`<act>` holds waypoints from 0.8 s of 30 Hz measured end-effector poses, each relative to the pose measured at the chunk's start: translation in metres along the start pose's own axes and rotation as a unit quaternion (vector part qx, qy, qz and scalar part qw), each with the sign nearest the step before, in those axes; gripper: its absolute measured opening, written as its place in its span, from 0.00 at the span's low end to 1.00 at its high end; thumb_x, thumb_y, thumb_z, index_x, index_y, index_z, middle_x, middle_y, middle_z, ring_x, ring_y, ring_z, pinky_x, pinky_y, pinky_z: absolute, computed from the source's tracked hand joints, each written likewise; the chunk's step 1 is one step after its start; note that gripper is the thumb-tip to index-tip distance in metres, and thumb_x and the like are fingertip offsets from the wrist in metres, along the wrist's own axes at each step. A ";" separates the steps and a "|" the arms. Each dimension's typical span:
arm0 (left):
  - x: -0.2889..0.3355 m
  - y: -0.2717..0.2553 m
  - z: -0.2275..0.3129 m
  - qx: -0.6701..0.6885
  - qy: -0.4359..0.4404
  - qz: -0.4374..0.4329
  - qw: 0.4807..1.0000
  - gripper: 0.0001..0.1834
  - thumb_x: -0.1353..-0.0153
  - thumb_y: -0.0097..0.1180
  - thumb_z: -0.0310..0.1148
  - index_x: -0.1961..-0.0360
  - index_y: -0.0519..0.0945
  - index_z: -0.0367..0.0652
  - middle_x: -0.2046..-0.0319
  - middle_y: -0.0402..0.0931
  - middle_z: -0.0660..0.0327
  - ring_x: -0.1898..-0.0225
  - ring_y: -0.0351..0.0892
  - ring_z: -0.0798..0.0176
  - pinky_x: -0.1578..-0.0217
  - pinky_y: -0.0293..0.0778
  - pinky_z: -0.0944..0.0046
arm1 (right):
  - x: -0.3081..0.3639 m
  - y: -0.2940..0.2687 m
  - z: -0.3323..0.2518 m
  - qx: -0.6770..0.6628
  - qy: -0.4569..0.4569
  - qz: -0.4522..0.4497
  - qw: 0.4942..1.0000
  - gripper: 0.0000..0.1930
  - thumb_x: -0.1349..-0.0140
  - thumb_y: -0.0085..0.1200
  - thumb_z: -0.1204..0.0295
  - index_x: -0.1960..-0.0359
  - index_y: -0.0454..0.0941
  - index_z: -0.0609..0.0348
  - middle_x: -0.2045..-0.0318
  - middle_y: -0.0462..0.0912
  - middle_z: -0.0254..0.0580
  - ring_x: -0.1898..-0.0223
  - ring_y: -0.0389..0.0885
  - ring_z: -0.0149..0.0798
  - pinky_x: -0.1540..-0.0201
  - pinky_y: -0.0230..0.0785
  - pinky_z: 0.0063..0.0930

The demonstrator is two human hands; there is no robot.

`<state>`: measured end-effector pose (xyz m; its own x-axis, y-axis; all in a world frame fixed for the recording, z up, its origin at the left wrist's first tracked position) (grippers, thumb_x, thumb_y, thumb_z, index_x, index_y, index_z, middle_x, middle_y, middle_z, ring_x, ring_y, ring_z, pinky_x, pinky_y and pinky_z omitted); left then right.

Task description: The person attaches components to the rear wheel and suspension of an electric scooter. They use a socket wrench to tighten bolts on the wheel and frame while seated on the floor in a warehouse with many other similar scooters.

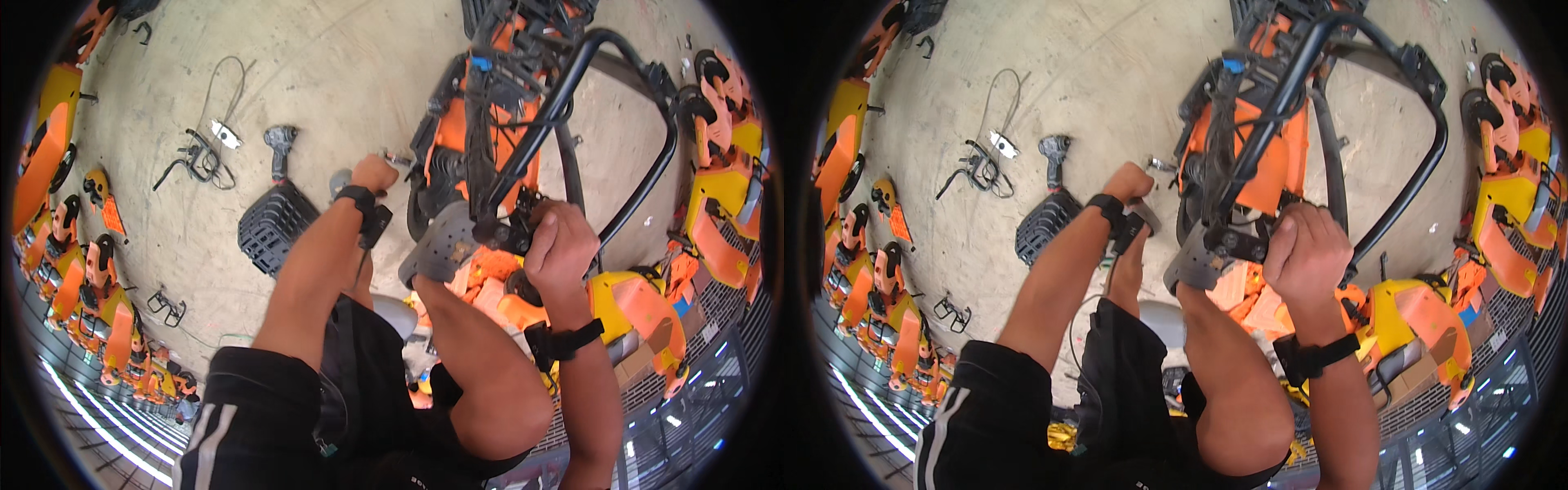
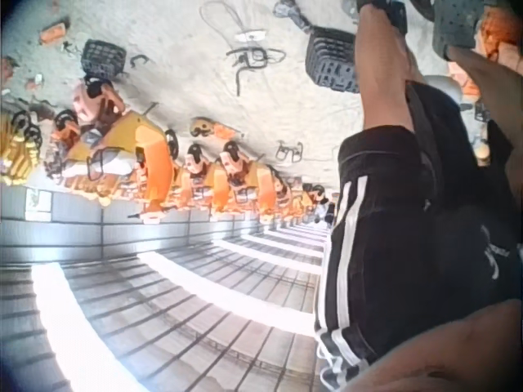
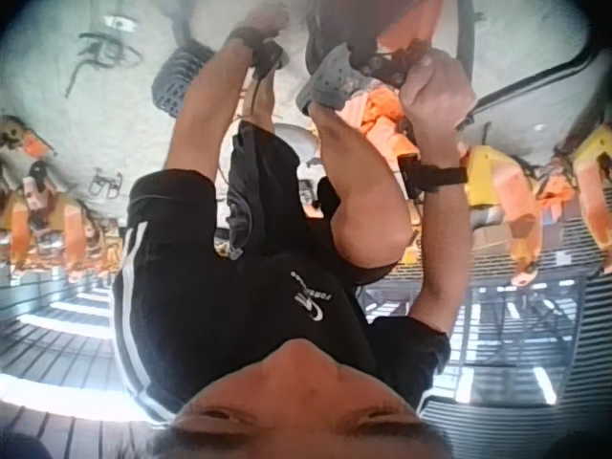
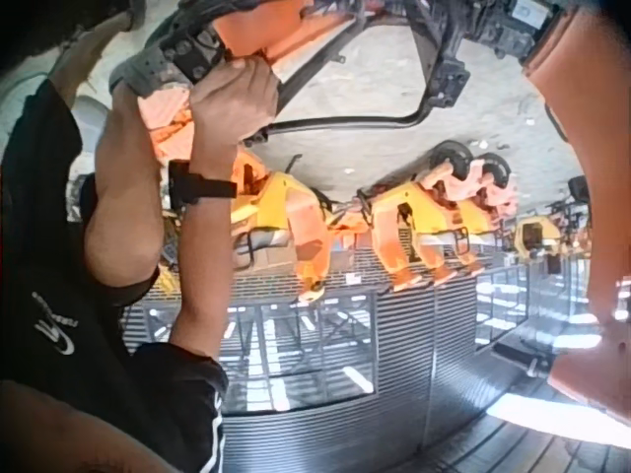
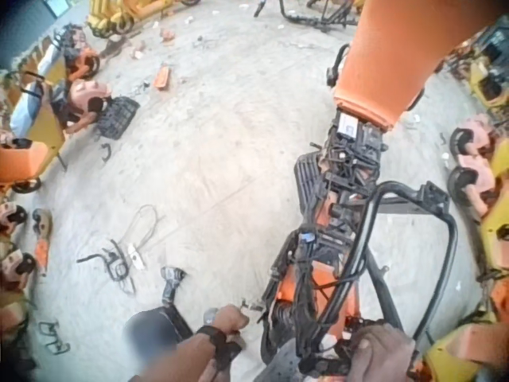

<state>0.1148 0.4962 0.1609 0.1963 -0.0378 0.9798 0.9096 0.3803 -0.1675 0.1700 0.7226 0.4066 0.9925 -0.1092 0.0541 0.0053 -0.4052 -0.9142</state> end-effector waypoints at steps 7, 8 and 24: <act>-0.014 -0.007 -0.006 0.000 -0.036 -0.033 0.999 0.14 0.51 0.51 0.32 0.71 0.80 0.29 0.72 0.80 0.45 0.69 0.83 0.49 0.68 0.78 0.55 | -0.006 0.000 -0.001 0.008 0.001 0.032 0.999 0.09 0.44 0.43 0.78 0.80 0.74 0.64 0.78 0.78 0.43 0.79 0.74 0.46 0.76 0.67 0.34; -0.011 -0.013 -0.003 0.018 -0.091 -0.030 0.995 0.14 0.50 0.50 0.32 0.71 0.80 0.30 0.75 0.79 0.46 0.75 0.82 0.51 0.73 0.77 0.55 | -0.009 -0.002 -0.004 0.011 0.015 0.026 0.999 0.08 0.45 0.44 0.78 0.80 0.74 0.64 0.77 0.78 0.45 0.78 0.75 0.47 0.75 0.67 0.34; 0.012 0.006 0.002 -0.129 -0.024 0.091 0.987 0.18 0.46 0.50 0.38 0.54 0.78 0.45 0.51 0.76 0.52 0.49 0.75 0.51 0.51 0.73 0.57 | 0.005 0.008 -0.004 0.029 0.030 0.022 0.999 0.08 0.48 0.46 0.76 0.80 0.76 0.64 0.75 0.79 0.43 0.75 0.77 0.43 0.72 0.69 0.32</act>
<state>0.1217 0.5002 0.1715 0.3528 0.0546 0.9341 0.9253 0.1284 -0.3569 0.1741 0.7158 0.4013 0.9828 -0.1813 0.0352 -0.0301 -0.3455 -0.9379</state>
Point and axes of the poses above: each hand's wrist, its own x-axis away from the middle knuckle, its own y-axis out of the palm, z = x × y, the point moved 3 cm from there along -x, towards the middle knuckle
